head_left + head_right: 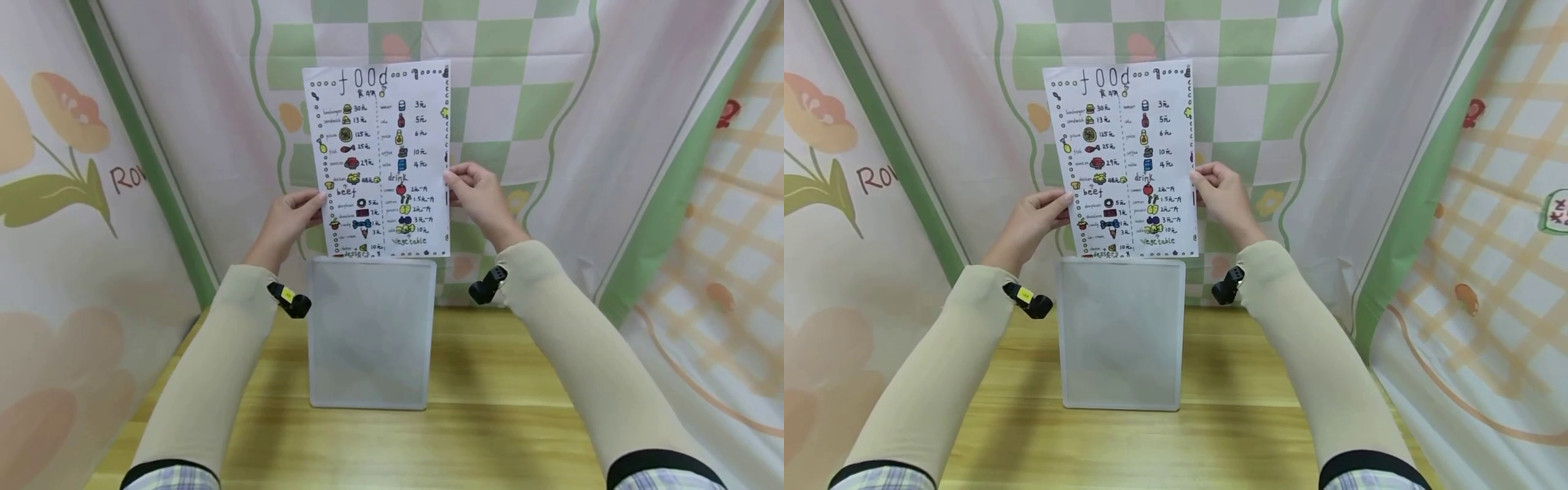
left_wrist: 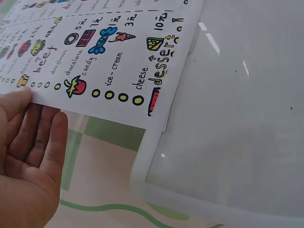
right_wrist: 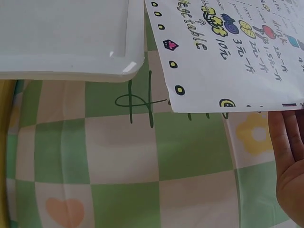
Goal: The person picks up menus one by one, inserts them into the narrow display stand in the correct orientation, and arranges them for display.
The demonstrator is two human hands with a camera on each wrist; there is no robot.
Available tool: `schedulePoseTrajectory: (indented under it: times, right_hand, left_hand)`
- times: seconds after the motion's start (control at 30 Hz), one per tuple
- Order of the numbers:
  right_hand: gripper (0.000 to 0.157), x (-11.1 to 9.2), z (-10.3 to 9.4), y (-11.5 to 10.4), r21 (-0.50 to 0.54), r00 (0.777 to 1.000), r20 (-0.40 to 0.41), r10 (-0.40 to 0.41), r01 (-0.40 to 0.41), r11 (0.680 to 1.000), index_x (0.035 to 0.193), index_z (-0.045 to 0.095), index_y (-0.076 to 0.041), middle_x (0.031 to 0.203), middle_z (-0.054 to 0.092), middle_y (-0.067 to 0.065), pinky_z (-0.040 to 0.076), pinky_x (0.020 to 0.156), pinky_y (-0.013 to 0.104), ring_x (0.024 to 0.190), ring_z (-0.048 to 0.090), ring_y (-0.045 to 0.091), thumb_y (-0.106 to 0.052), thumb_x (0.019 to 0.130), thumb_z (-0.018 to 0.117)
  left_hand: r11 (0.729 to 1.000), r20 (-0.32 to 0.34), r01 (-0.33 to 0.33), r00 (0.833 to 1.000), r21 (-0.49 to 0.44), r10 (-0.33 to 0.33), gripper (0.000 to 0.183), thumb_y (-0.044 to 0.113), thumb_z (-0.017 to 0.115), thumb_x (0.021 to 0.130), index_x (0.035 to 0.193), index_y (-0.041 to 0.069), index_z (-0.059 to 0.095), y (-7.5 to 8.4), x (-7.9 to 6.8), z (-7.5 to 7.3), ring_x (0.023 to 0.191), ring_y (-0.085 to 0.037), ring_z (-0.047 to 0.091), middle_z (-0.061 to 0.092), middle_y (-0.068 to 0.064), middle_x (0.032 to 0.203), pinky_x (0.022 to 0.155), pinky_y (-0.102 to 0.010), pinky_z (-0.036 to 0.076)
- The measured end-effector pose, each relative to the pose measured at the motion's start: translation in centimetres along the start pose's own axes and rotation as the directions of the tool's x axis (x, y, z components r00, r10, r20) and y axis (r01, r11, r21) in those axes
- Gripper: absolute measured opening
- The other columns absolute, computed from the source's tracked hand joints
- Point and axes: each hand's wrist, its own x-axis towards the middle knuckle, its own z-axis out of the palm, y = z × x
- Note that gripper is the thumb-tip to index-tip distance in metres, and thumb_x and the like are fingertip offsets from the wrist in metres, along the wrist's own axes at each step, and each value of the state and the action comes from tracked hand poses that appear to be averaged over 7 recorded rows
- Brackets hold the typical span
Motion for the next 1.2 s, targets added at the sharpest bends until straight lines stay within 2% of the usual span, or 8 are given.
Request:
schedulePoseTrajectory:
  times: [0.33, 0.57, 0.8, 0.97, 1.2]
  right_hand:
    - [0.031, 0.3, 0.3, 0.2, 0.026, 1.000, 0.004, -0.025, 0.025, 0.999, 0.122, 0.061, -0.002, 0.111, 0.069, 0.013, 0.057, 0.084, 0.030, 0.092, 0.068, 0.023, -0.027, 0.102, 0.061]
    - [0.030, 0.4, 0.2, 0.7, 0.036, 0.999, 0.015, -0.045, 0.044, 0.998, 0.120, 0.061, -0.003, 0.110, 0.070, 0.013, 0.056, 0.088, 0.035, 0.091, 0.068, 0.023, -0.026, 0.102, 0.060]
    - [0.027, 0.5, 0.1, 1.3, 0.076, 0.997, 0.009, -0.070, 0.070, 0.995, 0.118, 0.061, -0.003, 0.107, 0.071, 0.013, 0.057, 0.080, 0.028, 0.087, 0.068, 0.022, -0.025, 0.102, 0.060]
    - [0.029, 0.5, 0.1, 1.4, 0.082, 0.998, 0.014, -0.060, 0.058, 0.995, 0.119, 0.061, -0.003, 0.107, 0.071, 0.013, 0.057, 0.081, 0.028, 0.087, 0.068, 0.022, -0.027, 0.102, 0.061]
    - [0.031, 0.5, 0.1, 1.0, 0.079, 0.999, 0.023, -0.030, 0.028, 0.996, 0.121, 0.061, -0.004, 0.109, 0.070, 0.013, 0.057, 0.079, 0.028, 0.089, 0.067, 0.023, -0.028, 0.102, 0.061]
  left_hand:
    - [0.999, -0.019, 0.011, 1.000, 0.032, -0.011, 0.041, 0.034, 0.064, 0.100, 0.132, 0.009, 0.063, 0.1, -0.4, 0.0, 0.107, -0.022, 0.064, 0.064, -0.009, 0.124, 0.095, -0.028, 0.053]
    - [0.999, -0.027, 0.015, 1.000, 0.037, -0.014, 0.042, 0.033, 0.063, 0.100, 0.133, 0.007, 0.062, 0.3, -0.5, 0.1, 0.106, -0.022, 0.065, 0.064, -0.011, 0.123, 0.095, -0.027, 0.053]
    - [0.999, -0.019, 0.022, 1.000, 0.027, -0.022, 0.041, 0.033, 0.063, 0.100, 0.132, 0.007, 0.062, 0.5, -0.5, 0.3, 0.104, -0.022, 0.066, 0.066, -0.011, 0.123, 0.096, -0.029, 0.053]
    - [0.999, -0.014, 0.031, 0.999, 0.023, -0.031, 0.041, 0.032, 0.063, 0.100, 0.132, 0.006, 0.062, 0.4, -0.5, 0.3, 0.105, -0.022, 0.065, 0.065, -0.012, 0.123, 0.098, -0.032, 0.052]
    - [0.999, -0.010, 0.036, 0.999, 0.035, -0.035, 0.042, 0.034, 0.064, 0.100, 0.132, 0.007, 0.062, 0.5, -0.5, 0.1, 0.106, -0.022, 0.065, 0.065, -0.011, 0.124, 0.097, -0.029, 0.052]
